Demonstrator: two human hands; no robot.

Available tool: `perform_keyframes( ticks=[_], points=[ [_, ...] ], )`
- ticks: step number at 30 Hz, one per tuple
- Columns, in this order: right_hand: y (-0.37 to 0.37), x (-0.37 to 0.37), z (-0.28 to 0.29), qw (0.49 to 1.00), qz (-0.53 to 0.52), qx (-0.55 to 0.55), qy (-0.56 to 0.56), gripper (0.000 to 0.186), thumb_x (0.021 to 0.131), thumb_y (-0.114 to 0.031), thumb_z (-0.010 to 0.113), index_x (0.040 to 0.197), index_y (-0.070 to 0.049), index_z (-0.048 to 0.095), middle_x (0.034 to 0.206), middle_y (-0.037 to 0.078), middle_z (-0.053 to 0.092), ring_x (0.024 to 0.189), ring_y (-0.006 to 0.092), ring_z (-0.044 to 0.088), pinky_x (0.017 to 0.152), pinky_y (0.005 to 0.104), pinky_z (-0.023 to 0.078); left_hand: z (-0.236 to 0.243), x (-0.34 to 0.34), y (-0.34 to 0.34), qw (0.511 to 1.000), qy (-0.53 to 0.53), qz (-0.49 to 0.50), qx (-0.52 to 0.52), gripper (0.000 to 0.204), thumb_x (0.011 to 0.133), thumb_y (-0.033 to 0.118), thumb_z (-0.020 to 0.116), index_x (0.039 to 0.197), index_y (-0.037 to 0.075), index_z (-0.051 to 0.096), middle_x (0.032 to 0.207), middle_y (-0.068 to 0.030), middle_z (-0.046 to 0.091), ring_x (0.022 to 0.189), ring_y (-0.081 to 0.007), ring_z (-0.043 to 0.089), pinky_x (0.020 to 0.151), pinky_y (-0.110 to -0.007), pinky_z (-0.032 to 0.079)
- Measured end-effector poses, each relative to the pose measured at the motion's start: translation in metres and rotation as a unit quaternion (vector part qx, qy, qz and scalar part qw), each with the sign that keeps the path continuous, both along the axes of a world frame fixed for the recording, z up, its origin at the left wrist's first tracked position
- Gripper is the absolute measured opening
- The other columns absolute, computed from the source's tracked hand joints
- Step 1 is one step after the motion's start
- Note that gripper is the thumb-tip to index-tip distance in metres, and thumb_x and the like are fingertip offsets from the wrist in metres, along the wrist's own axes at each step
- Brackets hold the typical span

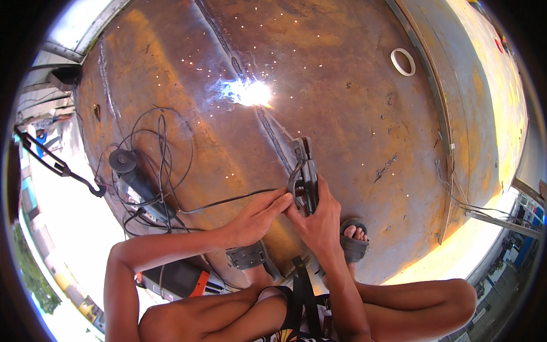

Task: The person uses a welding torch to weld seams on a large, curved metal surface. They move the torch along the seams, creating bright sparks and molten metal. The person occasionally pauses to adjust their position or the welding rod.

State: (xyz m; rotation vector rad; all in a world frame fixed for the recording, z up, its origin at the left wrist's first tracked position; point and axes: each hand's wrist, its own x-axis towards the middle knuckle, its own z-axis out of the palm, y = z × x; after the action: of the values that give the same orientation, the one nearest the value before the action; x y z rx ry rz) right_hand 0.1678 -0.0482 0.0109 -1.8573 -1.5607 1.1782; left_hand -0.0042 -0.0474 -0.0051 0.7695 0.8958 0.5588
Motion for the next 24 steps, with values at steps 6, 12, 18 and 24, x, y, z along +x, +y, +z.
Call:
perform_keyframes(
  ticks=[6, 12, 18, 24],
  points=[
    [0.0001, 0.0004, 0.0, 1.0, 0.003, 0.01, -0.001, 0.059, 0.083, -0.022, 0.083, 0.129, 0.004, 0.056, 0.094, 0.021, 0.073, 0.085, 0.0383, 0.075, 0.076, 0.0416, 0.058, -0.0009, 0.0006, 0.0004, 1.0, -0.002, -0.001, -0.001, 0.036, 0.116, 0.028, 0.042, 0.11, -0.002, 0.06, 0.098, -0.0019, 0.06, 0.098, -0.0099, 0.052, 0.095, -0.029, 0.043],
    [0.0003, -0.0006, 0.0011, 1.0, 0.002, 0.004, 0.002, 0.058, 0.083, -0.022, 0.082, 0.128, 0.004, 0.056, 0.092, 0.021, 0.073, 0.083, 0.0377, 0.075, 0.073, 0.0407, 0.058, -0.0006, 0.0002, -0.0004, 1.0, -0.01, 0.004, -0.007, 0.035, 0.115, 0.028, 0.042, 0.109, -0.002, 0.06, 0.099, -0.0014, 0.06, 0.098, -0.0096, 0.052, 0.095, -0.028, 0.043],
    [0.0001, 0.0004, 0.0006, 1.0, 0.006, 0.005, 0.001, 0.059, 0.083, -0.022, 0.082, 0.128, 0.005, 0.056, 0.092, 0.021, 0.072, 0.084, 0.0385, 0.075, 0.074, 0.0417, 0.058, -0.0018, 0.002, -0.0019, 1.0, -0.007, 0.015, 0.011, 0.035, 0.115, 0.029, 0.042, 0.121, -0.002, 0.059, 0.095, -0.0052, 0.059, 0.092, -0.0125, 0.05, 0.09, -0.031, 0.045],
    [-0.001, 0.0004, -0.0016, 1.0, 0.001, 0.001, 0.005, 0.061, 0.083, -0.023, 0.082, 0.129, 0.006, 0.055, 0.093, 0.022, 0.072, 0.084, 0.0392, 0.074, 0.074, 0.0422, 0.058, -0.0041, 0.0021, -0.0031, 1.0, -0.003, 0.016, 0.019, 0.037, 0.115, 0.029, 0.042, 0.126, -0.003, 0.058, 0.094, -0.0071, 0.059, 0.09, -0.0138, 0.05, 0.087, -0.032, 0.045]
  ],
)
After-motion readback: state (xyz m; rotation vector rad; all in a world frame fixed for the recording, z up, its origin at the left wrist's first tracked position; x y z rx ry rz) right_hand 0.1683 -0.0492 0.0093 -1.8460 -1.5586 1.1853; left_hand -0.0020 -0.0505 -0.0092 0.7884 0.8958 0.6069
